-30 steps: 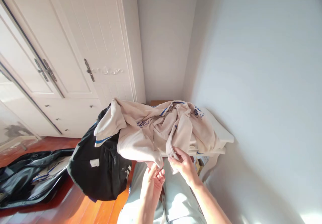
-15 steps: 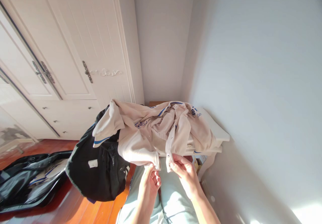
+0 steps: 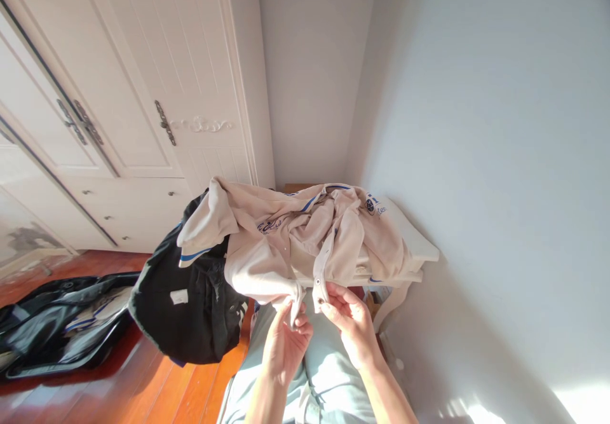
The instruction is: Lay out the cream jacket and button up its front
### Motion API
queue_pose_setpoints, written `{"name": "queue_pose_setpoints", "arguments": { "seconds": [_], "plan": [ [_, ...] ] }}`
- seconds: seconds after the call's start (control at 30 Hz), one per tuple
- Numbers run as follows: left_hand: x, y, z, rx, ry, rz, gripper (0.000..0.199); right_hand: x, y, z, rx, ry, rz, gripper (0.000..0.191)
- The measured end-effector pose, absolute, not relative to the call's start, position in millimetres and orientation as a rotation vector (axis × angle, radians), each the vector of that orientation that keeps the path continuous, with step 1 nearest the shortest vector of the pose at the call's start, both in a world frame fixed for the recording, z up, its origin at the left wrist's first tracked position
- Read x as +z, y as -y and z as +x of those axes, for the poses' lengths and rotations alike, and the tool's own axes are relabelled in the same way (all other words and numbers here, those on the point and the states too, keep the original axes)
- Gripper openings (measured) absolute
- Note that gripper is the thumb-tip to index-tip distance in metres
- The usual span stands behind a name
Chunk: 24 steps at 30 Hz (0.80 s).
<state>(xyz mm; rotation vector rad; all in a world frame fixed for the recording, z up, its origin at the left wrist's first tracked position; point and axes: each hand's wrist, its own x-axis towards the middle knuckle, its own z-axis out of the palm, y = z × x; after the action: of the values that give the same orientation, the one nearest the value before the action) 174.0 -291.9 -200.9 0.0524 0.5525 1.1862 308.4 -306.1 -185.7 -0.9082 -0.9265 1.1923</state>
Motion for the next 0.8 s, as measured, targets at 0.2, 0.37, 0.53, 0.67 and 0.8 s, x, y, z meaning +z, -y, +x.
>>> {"name": "queue_pose_setpoints", "arguments": {
  "seconds": [0.2, 0.37, 0.53, 0.67, 0.8],
  "plan": [
    [-203, 288, 176, 1.193, -0.661, 0.239, 0.032, -184, 309, 302, 1.175, 0.907, -0.938, 0.037],
    [-184, 280, 191, 1.317, -0.831, 0.358, 0.028, -183, 312, 298, 1.188, 0.858, -0.938, 0.039],
    [-170, 279, 202, 1.346, -0.708, 0.341, 0.018, -185, 312, 295, 1.110, 0.889, -0.939, 0.036],
    [-177, 281, 192, 1.252, -0.568, 0.401, 0.012, -189, 312, 292, 1.075, 0.914, -0.935, 0.034],
    [-191, 283, 178, 1.240, -0.570, 0.479, 0.009, -204, 312, 290, 1.037, 0.905, -0.915, 0.035]
  ]
}}
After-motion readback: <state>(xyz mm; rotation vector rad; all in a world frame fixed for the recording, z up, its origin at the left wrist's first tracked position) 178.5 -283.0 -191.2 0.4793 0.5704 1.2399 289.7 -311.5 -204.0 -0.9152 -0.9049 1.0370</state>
